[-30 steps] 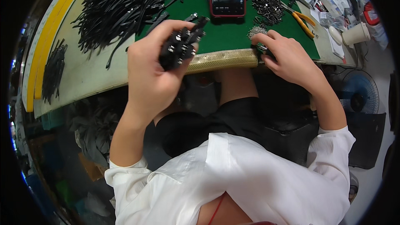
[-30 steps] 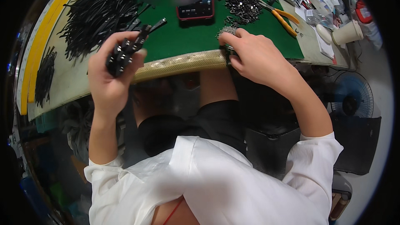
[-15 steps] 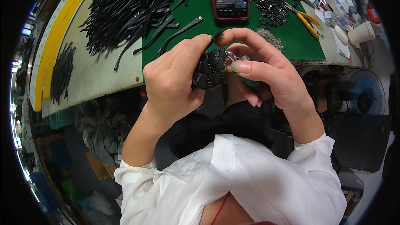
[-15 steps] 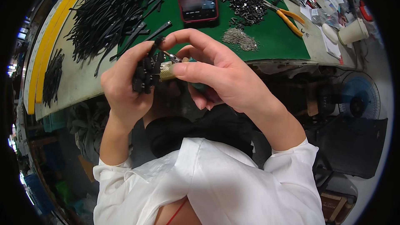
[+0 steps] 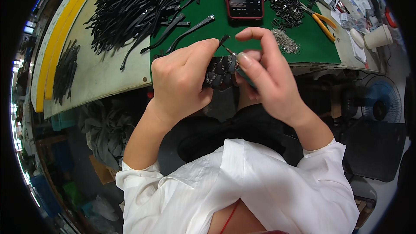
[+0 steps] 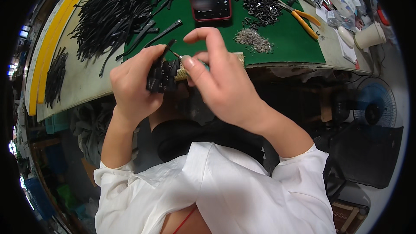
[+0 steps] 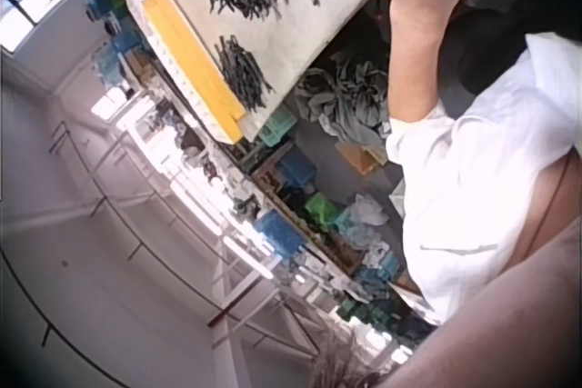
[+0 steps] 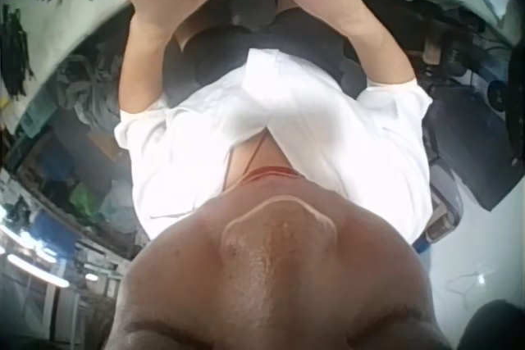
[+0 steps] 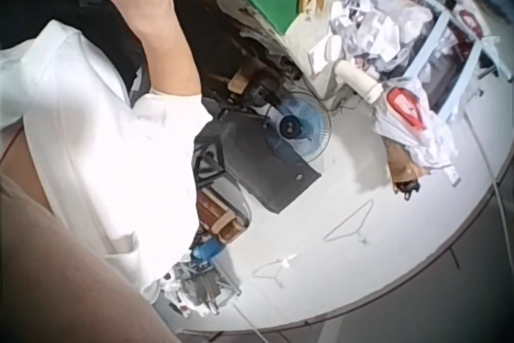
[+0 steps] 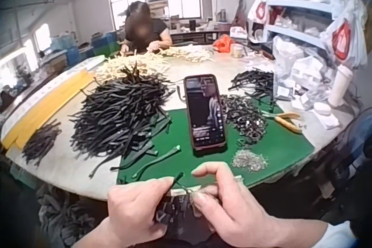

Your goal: The person repeatedly picks up black cable segments and small metal connectors from a green workbench, inserts the connectors into the cable ends, and places the assembled units back on the table. The process is continuous and repetitive throughout the clip.

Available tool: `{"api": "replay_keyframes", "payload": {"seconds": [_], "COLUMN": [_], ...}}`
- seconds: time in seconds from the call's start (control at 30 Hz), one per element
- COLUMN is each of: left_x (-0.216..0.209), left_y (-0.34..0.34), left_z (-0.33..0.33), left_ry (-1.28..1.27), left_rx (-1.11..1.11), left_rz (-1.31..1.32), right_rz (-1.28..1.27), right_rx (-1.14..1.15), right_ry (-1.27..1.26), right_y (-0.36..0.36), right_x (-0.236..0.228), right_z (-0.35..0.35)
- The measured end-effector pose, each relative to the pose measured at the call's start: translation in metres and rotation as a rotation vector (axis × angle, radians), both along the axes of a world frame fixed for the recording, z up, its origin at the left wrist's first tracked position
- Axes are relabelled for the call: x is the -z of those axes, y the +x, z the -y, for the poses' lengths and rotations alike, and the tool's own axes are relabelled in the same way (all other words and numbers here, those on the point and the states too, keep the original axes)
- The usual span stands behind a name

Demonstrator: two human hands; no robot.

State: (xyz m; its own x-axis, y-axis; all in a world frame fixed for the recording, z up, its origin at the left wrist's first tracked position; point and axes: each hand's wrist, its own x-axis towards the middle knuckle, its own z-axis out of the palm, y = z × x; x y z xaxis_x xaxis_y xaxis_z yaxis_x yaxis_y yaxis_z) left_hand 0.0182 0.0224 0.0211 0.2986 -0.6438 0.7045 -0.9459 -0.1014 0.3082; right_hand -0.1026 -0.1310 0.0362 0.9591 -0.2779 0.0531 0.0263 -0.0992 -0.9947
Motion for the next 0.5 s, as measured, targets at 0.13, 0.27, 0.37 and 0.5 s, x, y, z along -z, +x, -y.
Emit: {"api": "replay_keyframes", "payload": {"seconds": [0.13,0.27,0.37,0.5], "left_x": [0.009,-0.002,0.005,0.004], "left_y": [0.0,0.024,0.061,0.076], "left_z": [0.004,0.003,0.009,0.035], "left_ry": [-0.006,0.073,0.243,0.632], "left_rx": [-0.086,-0.385,-0.506,-0.57], "left_rz": [0.015,0.0,-0.032,-0.2], "right_rz": [0.218,0.059,-0.05,-0.063], "right_rx": [0.11,0.072,0.104,0.219], "right_ry": [-0.652,-0.555,-0.49,-0.467], "right_y": [0.007,-0.003,-0.016,-0.026], "right_x": [0.02,0.014,0.014,0.016], "right_z": [-0.004,0.008,0.027,0.059]}}
